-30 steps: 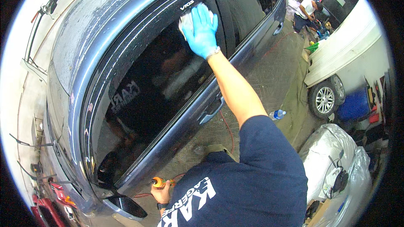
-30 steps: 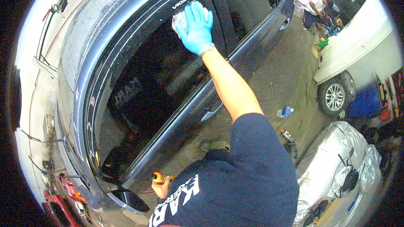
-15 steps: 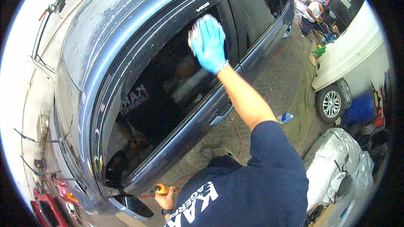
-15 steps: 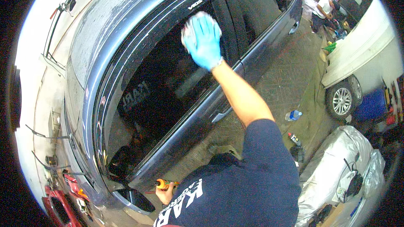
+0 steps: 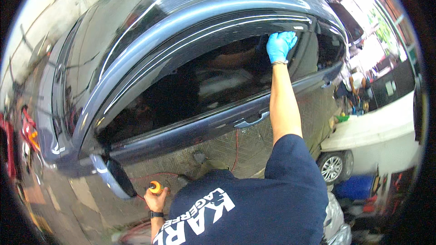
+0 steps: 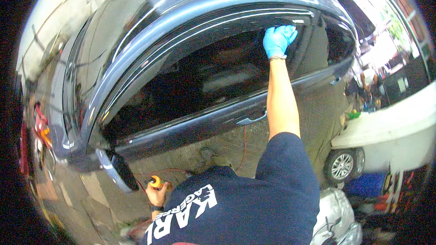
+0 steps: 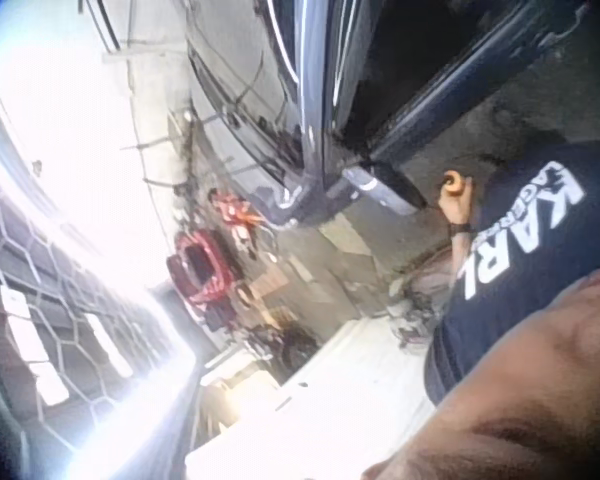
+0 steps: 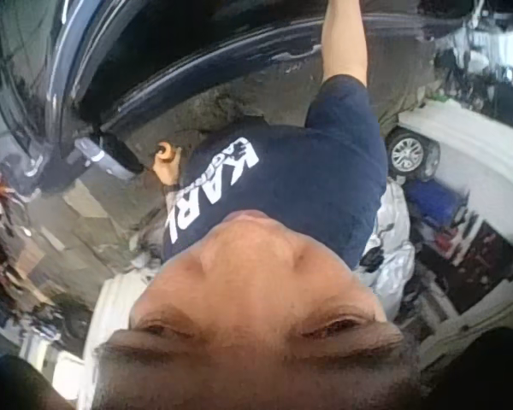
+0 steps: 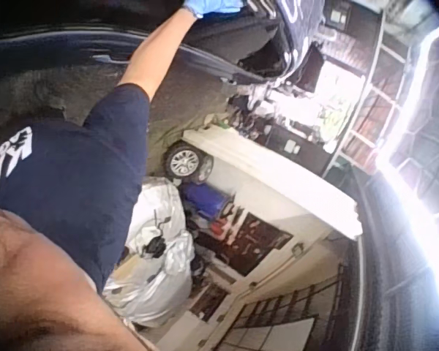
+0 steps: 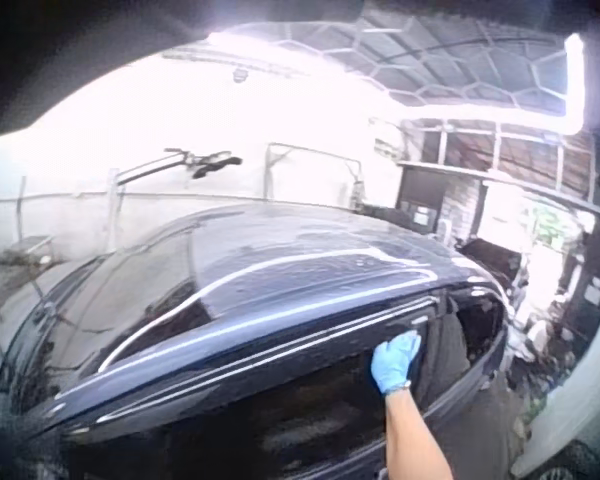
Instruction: The person uses a red squeegee to wipe the side window of a dark sedan, then sprays a cleaning solution from a yellow bottle onto a cloth and wipes the window and side mirror. The person repeats the wiping process on the window and mirror throughout the clip.
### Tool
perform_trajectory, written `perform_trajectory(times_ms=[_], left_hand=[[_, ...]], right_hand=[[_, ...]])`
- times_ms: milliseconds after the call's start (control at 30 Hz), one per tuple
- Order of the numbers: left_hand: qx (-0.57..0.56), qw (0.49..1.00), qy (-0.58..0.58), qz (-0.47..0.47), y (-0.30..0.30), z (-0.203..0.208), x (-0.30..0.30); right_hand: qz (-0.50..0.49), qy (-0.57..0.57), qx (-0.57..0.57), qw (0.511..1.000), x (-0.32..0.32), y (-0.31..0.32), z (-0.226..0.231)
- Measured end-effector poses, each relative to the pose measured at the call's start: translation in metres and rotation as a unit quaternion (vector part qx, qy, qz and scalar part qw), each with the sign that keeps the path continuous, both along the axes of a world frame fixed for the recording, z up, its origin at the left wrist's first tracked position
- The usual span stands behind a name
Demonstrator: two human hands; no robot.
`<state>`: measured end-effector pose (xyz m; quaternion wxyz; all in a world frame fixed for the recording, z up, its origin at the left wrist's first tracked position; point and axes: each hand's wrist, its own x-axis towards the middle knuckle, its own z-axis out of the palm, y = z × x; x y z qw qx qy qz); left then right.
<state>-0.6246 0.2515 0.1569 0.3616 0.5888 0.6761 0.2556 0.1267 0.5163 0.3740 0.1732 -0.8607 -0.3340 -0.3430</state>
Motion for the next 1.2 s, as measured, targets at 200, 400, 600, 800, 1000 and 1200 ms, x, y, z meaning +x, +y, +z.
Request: perform_trajectory(times_ms=[200, 400, 600, 800, 1000, 1200], left_hand=[[0.035, 0.997, 0.068, -0.026, -0.016, 0.010, -0.034], [-0.005, 0.999, 0.046, -0.018, -0.036, 0.028, -0.067], [0.090, 0.994, -0.004, 0.057, -0.074, 0.027, -0.091], [-0.009, 0.996, -0.008, 0.092, -0.110, 0.018, -0.099], [0.066, 0.995, 0.003, 0.074, -0.099, 0.004, -0.083], [0.067, 0.993, -0.053, 0.081, -0.073, -0.015, -0.068]], right_hand=[[0.240, -0.143, 0.065, 0.958, -0.268, 0.012, -0.026], [0.460, 0.002, -0.014, 0.888, -0.520, 0.006, -0.076], [0.586, 0.049, -0.058, 0.807, -0.674, 0.013, -0.177], [0.590, 0.112, -0.147, 0.786, -0.703, 0.003, -0.227], [0.601, 0.077, -0.067, 0.793, -0.637, -0.013, -0.223], [0.473, 0.055, -0.067, 0.877, -0.475, -0.065, -0.180]])
